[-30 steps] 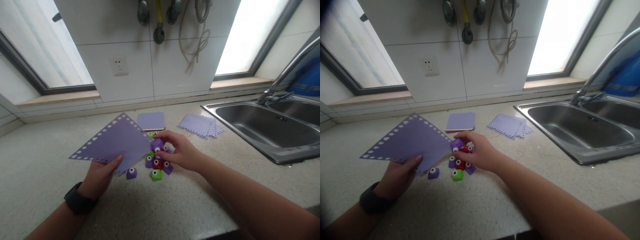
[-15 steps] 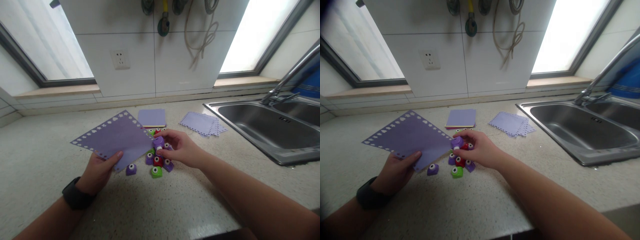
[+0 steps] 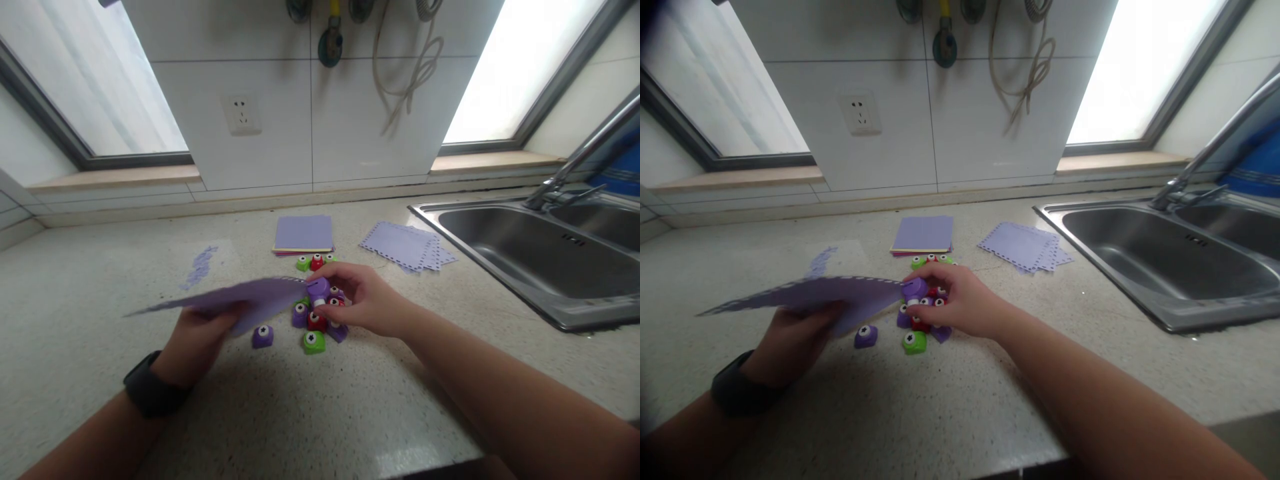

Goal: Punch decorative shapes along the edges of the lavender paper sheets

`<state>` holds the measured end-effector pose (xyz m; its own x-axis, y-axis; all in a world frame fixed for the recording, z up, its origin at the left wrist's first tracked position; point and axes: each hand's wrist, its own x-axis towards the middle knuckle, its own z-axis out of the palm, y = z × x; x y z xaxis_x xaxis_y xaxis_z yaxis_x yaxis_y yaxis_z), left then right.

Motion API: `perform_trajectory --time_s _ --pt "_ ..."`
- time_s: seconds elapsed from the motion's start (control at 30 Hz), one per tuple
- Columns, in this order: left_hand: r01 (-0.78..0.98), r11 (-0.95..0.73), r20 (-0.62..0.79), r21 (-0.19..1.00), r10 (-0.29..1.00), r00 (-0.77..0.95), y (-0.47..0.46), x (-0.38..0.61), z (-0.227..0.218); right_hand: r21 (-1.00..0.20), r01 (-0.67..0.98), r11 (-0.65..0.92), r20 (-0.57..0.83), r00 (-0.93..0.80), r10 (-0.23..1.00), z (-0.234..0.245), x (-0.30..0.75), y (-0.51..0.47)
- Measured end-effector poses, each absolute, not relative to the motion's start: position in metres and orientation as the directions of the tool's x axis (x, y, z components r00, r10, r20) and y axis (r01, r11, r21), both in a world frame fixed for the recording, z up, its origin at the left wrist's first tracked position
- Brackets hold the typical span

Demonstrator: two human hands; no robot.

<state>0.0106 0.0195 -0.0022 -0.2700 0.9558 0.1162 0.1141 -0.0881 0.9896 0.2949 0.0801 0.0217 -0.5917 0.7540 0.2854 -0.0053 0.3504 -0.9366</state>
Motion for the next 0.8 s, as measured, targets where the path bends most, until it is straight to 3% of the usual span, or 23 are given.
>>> perform_trajectory --time_s 0.33,0.8 --pt "-0.031 -0.028 0.02 0.999 0.971 -0.236 0.0178 0.0132 -0.0033 -0.991 -0.132 -0.004 0.081 -0.632 0.771 0.021 0.2911 0.0801" --pt "-0.164 0.014 -0.048 0.986 0.978 -0.203 0.0179 0.0167 -0.0025 -0.987 -0.132 -0.09 0.018 -0.649 0.76 0.0149 0.2946 0.089"
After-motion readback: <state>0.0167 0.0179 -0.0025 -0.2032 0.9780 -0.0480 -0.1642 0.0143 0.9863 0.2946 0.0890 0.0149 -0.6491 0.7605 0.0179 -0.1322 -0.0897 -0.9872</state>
